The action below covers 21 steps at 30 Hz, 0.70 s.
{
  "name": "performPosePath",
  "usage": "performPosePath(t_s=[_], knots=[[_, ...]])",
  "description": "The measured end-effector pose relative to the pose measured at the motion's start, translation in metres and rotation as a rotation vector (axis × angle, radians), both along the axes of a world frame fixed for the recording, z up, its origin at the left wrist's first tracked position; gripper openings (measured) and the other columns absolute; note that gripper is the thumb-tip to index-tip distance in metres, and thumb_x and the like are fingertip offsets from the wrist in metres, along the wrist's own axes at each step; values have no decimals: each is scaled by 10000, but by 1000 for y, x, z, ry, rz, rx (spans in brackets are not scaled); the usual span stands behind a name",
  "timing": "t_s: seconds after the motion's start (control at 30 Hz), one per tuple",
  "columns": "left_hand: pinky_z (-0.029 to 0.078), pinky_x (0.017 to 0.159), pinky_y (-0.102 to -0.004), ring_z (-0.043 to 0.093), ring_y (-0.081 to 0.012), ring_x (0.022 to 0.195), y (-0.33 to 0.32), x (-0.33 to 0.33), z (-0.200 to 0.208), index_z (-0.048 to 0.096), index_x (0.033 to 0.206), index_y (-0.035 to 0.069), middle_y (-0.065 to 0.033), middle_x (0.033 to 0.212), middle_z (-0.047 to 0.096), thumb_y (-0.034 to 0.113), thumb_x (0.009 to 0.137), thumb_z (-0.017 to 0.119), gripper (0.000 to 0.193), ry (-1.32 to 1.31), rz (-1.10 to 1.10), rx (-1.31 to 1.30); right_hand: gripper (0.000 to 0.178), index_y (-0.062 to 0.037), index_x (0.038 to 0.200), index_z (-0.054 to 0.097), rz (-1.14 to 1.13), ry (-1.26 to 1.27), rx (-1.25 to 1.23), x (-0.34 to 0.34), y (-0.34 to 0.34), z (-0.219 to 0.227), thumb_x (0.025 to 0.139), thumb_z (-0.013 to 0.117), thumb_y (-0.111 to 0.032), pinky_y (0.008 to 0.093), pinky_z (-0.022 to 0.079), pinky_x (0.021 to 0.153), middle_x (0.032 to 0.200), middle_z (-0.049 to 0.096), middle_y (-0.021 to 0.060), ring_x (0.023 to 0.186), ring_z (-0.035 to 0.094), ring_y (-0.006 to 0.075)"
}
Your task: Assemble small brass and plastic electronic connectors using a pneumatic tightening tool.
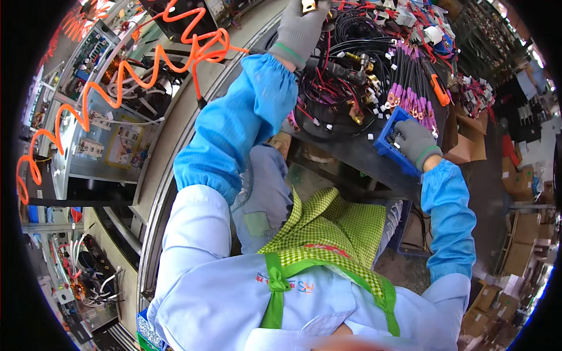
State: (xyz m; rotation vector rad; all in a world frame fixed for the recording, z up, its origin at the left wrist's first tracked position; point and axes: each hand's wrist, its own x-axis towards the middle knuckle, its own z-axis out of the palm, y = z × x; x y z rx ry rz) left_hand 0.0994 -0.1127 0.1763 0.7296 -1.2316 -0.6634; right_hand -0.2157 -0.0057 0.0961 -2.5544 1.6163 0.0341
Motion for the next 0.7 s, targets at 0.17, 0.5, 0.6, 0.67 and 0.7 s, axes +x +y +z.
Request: performPosePath(t_s=[0.17,0.5,0.6,0.67,0.7], knots=[[497,634,-287,624,-168,712,-10,22,-9,538,1151,51,-51,850,632,163,904,623,284,45,-215,75,264,-51,1045,598,-69,-96,127,6,0,13,812,629,-171,441,469,870,1007,610,169,954,596,368],[516,829,-303,649,-190,960,72,-21,-45,583,1205,30,-129,1060,662,104,796,737,443,-619,-226,-140,281,-65,1167,537,-154,-1068,265,66,20,76,914,548,-186,226,463,540,772,554,20,592,541,82],[521,813,-313,655,-203,933,83,-35,-52,576,1172,40,-111,1029,662,83,786,737,421,-498,-92,-96,325,-88,1234,483,-213,-1197,424,89,27,73,949,531,-235,209,402,454,738,541,4,520,488,60],[521,794,-344,655,-251,910,88,-41,-63,570,1107,37,-115,967,647,80,753,755,402,-584,10,-138,306,-95,1202,492,-209,-1377,540,101,30,54,958,540,-274,200,340,393,711,537,-1,452,435,63],[511,817,-385,629,-299,948,89,-44,-67,572,1096,38,-129,1003,637,100,723,755,420,-634,19,-176,272,-95,1159,505,-268,-1493,606,107,28,46,954,544,-270,198,325,383,704,532,-4,441,421,62]])
